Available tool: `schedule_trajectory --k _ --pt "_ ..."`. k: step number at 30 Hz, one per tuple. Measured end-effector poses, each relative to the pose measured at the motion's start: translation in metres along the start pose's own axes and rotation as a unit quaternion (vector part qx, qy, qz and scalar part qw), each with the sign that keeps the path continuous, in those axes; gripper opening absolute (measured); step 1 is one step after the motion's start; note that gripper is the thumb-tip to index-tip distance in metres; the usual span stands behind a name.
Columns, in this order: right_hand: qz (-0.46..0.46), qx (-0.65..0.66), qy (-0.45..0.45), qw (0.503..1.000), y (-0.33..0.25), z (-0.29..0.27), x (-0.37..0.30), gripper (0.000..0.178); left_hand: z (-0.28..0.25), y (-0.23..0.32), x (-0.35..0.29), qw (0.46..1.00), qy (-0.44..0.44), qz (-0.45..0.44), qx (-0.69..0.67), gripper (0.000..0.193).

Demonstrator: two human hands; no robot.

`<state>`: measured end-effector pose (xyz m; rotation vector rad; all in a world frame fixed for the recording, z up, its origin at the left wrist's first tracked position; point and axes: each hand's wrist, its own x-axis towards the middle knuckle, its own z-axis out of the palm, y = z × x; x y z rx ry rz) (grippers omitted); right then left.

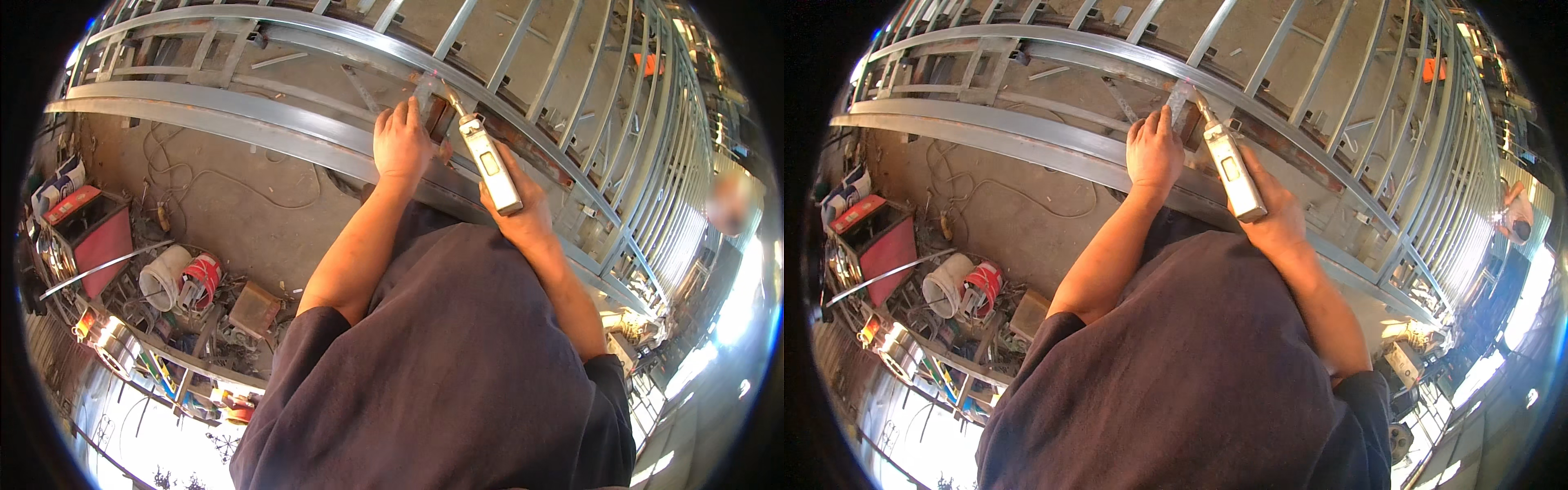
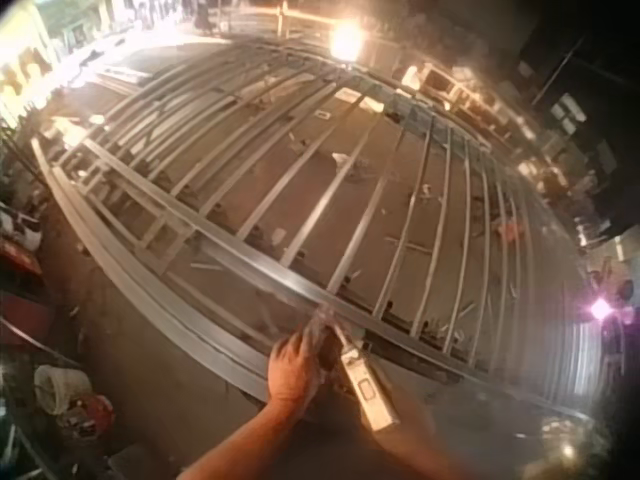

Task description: The person welds joints on a large curved metal frame using a handheld welding torch. They move along the frame, applying welds at multiple intersections while holding the structure steady with the other hand.

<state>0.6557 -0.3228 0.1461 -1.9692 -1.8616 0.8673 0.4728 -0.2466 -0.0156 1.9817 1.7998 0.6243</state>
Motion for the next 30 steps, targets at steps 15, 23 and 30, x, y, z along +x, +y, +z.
schedule_trajectory --k 15,23,30 --pt "0.05 -0.031 -0.05 0.997 0.024 -0.039 -0.005 0.083 0.006 -0.001 0.002 1.0 0.025 0.011 0.007 0.05" --pt "0.065 -0.043 -0.057 0.995 0.028 -0.045 0.003 0.084 0.004 -0.001 0.002 0.999 0.034 0.02 0.01 0.048" --pt "0.042 -0.103 -0.032 0.993 0.026 -0.035 0.0 0.072 0.004 -0.001 0.004 1.0 0.013 0.011 0.01 0.045"
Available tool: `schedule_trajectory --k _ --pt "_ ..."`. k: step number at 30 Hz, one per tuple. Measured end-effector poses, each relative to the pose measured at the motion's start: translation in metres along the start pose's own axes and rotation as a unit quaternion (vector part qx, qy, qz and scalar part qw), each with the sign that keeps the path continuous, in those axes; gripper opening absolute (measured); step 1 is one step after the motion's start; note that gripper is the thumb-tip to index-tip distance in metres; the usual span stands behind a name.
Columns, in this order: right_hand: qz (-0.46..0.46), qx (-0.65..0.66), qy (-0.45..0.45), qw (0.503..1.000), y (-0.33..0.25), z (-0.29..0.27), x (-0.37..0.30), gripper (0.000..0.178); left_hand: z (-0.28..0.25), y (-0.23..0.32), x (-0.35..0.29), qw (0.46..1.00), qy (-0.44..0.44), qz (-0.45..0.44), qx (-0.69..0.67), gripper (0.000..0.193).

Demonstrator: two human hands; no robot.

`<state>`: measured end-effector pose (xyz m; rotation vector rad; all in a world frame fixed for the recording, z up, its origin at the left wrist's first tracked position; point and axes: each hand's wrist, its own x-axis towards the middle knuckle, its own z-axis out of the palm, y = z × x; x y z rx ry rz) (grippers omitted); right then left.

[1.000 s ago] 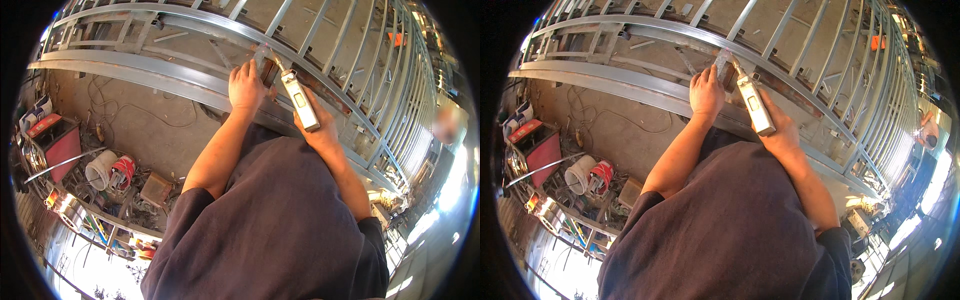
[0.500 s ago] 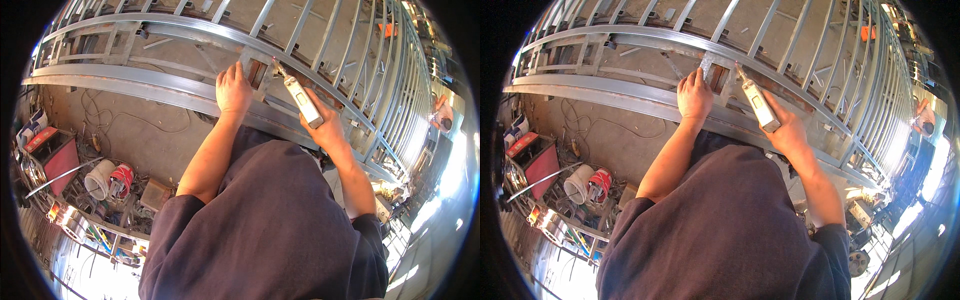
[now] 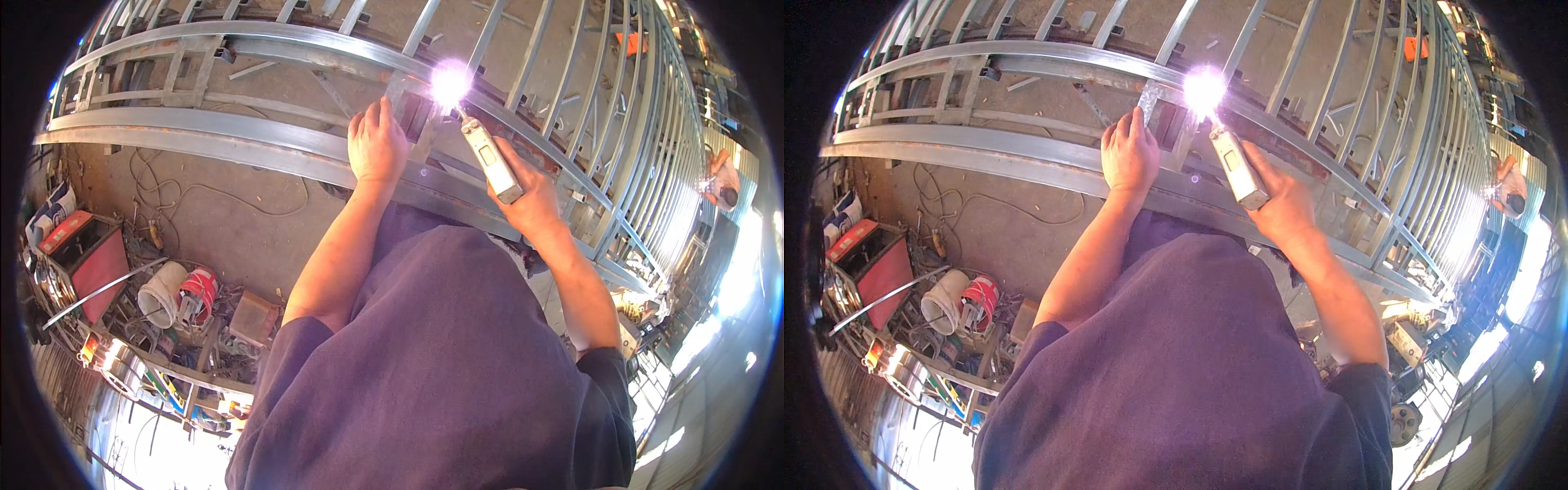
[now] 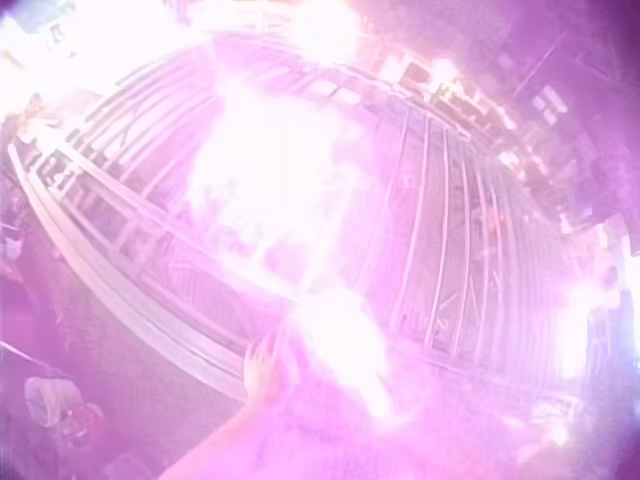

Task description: The person welds joints on a large curved metal frame using a handheld welding torch. They move along the frame, applying welds at multiple intersections while holding the structure steady with the other hand.

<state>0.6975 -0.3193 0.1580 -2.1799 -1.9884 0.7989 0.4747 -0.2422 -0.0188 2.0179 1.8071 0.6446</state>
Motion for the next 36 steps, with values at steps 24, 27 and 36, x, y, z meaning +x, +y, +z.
schedule_trajectory --k 24,27,36 --pt "-0.015 0.038 0.008 0.999 0.012 0.003 -0.006 0.071 -0.002 0.001 -0.002 1.0 0.018 0.009 0.002 0.04" --pt "0.004 0.036 -0.007 0.999 0.01 -0.001 -0.006 0.071 -0.002 0.001 -0.002 1.0 0.018 0.006 0.003 0.04" --pt "0.029 0.161 -0.05 0.985 0.026 -0.024 -0.007 0.074 -0.033 -0.005 -0.007 0.997 0.076 -0.008 -0.018 0.065"
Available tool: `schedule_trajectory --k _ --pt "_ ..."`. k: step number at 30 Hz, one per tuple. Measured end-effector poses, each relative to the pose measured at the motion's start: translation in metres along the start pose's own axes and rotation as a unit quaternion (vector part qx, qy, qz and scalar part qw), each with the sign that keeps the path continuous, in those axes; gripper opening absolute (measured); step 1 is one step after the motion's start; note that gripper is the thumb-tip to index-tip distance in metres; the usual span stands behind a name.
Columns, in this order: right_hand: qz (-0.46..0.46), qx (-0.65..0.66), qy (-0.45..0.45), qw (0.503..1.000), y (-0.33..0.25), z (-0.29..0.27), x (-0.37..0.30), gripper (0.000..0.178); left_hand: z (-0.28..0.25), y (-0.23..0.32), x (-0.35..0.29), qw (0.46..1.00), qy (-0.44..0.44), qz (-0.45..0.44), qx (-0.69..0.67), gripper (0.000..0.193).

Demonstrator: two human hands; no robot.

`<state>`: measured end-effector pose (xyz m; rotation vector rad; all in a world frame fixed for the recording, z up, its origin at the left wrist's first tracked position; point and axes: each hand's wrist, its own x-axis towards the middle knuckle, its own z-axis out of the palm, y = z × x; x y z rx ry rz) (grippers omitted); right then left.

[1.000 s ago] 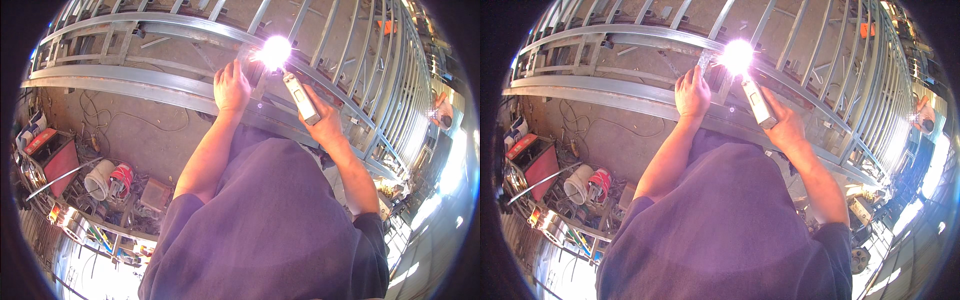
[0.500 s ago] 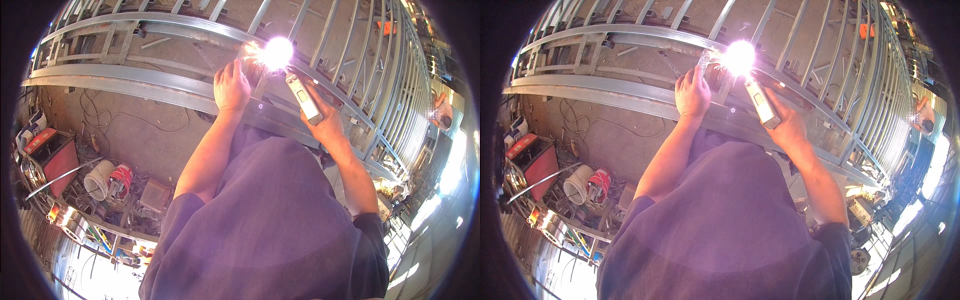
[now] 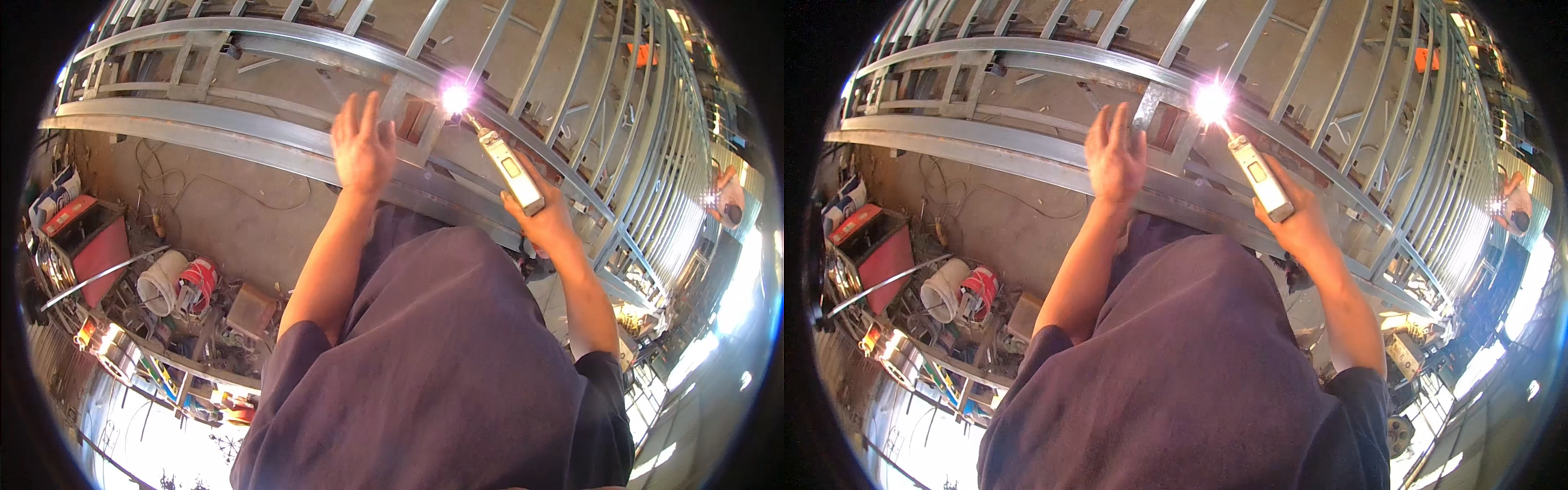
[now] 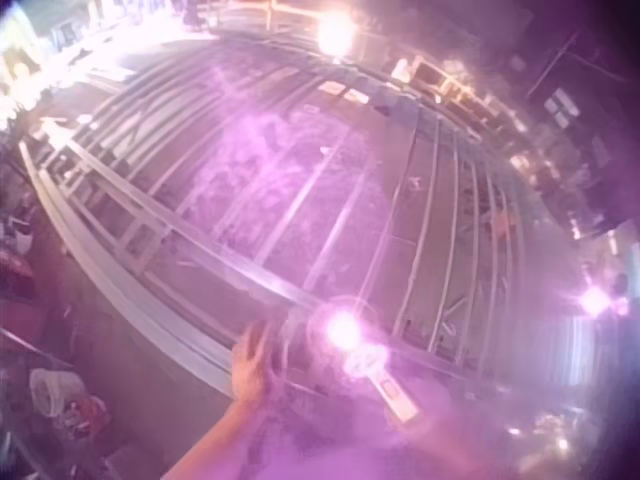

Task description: The person welds joints on a large curved metal frame using a handheld welding torch. They move along the frame, applying welds at multiple intersections while holding the structure steady with the other hand.

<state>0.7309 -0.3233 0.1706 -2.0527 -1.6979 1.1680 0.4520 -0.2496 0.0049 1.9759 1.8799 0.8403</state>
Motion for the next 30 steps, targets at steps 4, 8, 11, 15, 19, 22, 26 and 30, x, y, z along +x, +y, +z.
schedule_trajectory --k 4,8,11,15,19,22,26,30 --pt "-0.005 -0.008 -0.026 1.0 0.008 -0.011 0.005 0.074 -0.044 -0.051 -0.006 0.991 0.081 -0.085 0.057 0.072" --pt "-0.02 -0.012 -0.037 0.999 0.011 -0.012 0.01 0.075 -0.037 -0.111 -0.031 0.911 0.217 -0.35 0.023 0.072" --pt "-0.024 -0.013 -0.023 0.999 0.014 -0.003 0.011 0.076 -0.024 -0.102 -0.011 0.76 0.261 -0.518 -0.294 0.071" --pt "-0.032 -0.039 -0.008 0.999 0.022 0.002 0.012 0.081 -0.027 -0.058 0.021 0.702 0.281 -0.565 -0.331 0.068" --pt "-0.055 -0.034 0.006 0.998 0.029 0.004 0.01 0.082 -0.03 -0.053 0.022 0.713 0.266 -0.571 -0.308 0.069" --pt "-0.071 -0.026 0.018 0.997 0.029 0.007 0.011 0.082 -0.028 -0.061 0.021 0.715 0.267 -0.568 -0.308 0.07" --pt "-0.071 -0.007 0.023 0.997 0.026 0.008 0.009 0.083 -0.031 -0.049 0.027 0.705 0.267 -0.582 -0.304 0.069" --pt "-0.019 -0.011 0.0 1.0 0.024 0.002 0.001 0.078 -0.031 -0.049 0.025 0.713 0.27 -0.57 -0.306 0.068"
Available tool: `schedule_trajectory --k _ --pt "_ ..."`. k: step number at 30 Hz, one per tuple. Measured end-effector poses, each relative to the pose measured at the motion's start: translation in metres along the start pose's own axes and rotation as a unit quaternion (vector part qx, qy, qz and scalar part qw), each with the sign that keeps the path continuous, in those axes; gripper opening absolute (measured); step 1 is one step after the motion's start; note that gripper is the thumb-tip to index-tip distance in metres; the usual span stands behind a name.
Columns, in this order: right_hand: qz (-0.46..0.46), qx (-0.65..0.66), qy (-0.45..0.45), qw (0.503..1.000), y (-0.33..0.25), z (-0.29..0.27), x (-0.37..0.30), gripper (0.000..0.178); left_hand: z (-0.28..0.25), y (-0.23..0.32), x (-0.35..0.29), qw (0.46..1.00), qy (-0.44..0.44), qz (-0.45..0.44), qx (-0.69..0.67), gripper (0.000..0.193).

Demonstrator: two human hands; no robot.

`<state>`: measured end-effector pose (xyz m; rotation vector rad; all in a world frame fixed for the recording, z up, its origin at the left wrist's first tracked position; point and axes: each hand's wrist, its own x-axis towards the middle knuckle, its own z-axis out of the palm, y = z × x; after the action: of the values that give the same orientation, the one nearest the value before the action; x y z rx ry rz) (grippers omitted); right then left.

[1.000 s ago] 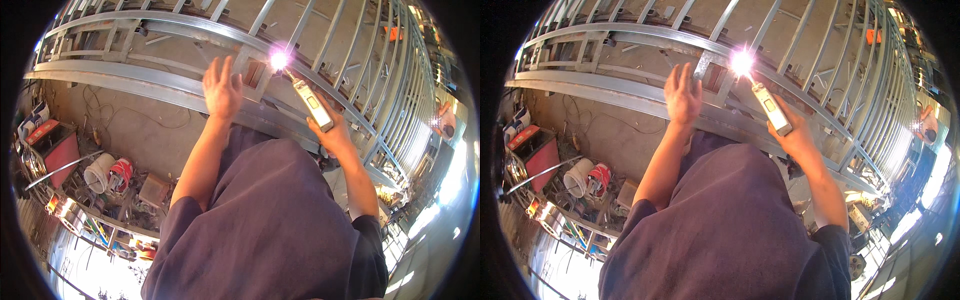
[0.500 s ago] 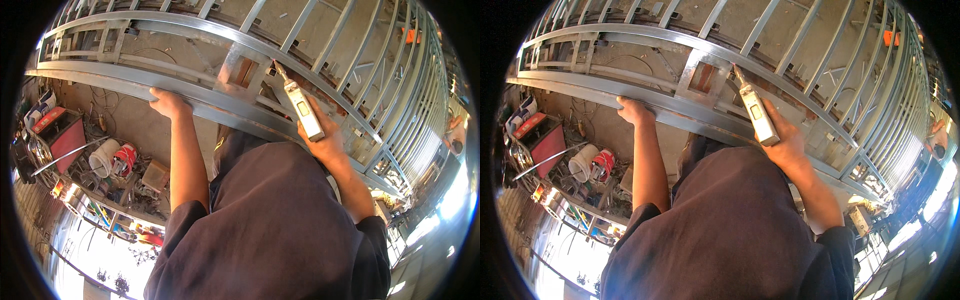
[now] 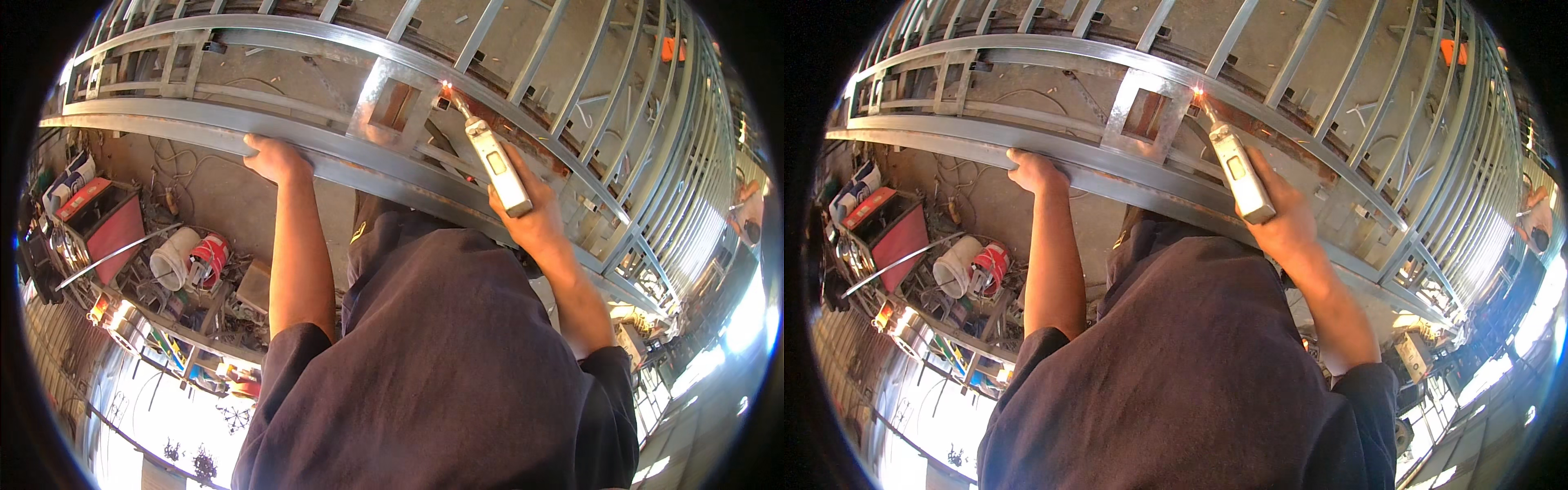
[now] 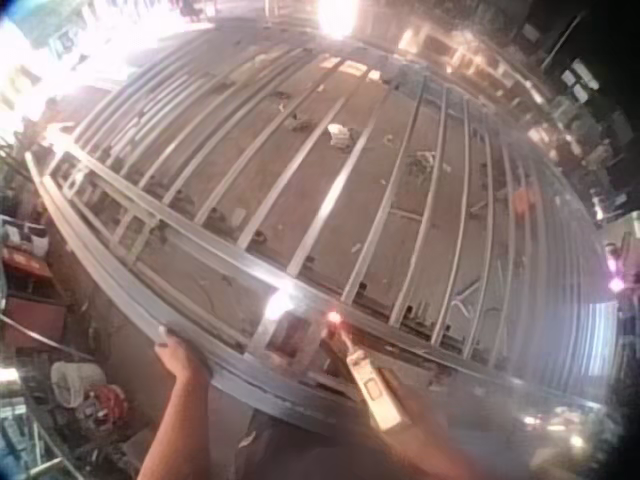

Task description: The person welds joints on a large curved metal frame using a handheld welding torch. They move along the frame, applying welds at multiple intersections while holding the structure steady with the other hand.

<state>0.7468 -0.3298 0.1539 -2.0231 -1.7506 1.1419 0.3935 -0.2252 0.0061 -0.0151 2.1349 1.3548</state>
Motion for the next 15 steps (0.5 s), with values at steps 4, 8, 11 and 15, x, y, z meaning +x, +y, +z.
schedule_trajectory --k 4,8,11,15 --pt "0.01 0.064 0.009 0.998 -0.002 -0.013 -0.034 0.07 -0.003 -0.007 0.006 1.0 -0.007 0.015 0.007 0.068" --pt "0.052 0.113 -0.045 0.991 -0.004 -0.051 -0.047 0.066 -0.001 -0.006 0.001 1.0 -0.002 0.014 -0.001 0.068" --pt "0.133 0.133 -0.165 0.968 -0.022 -0.103 -0.023 0.065 0.001 -0.004 0.001 0.999 0.034 0.0 0.039 0.068" --pt "0.118 0.108 -0.221 0.962 -0.033 -0.103 0.041 0.072 0.003 0.001 -0.001 0.988 0.068 0.004 0.137 0.071"
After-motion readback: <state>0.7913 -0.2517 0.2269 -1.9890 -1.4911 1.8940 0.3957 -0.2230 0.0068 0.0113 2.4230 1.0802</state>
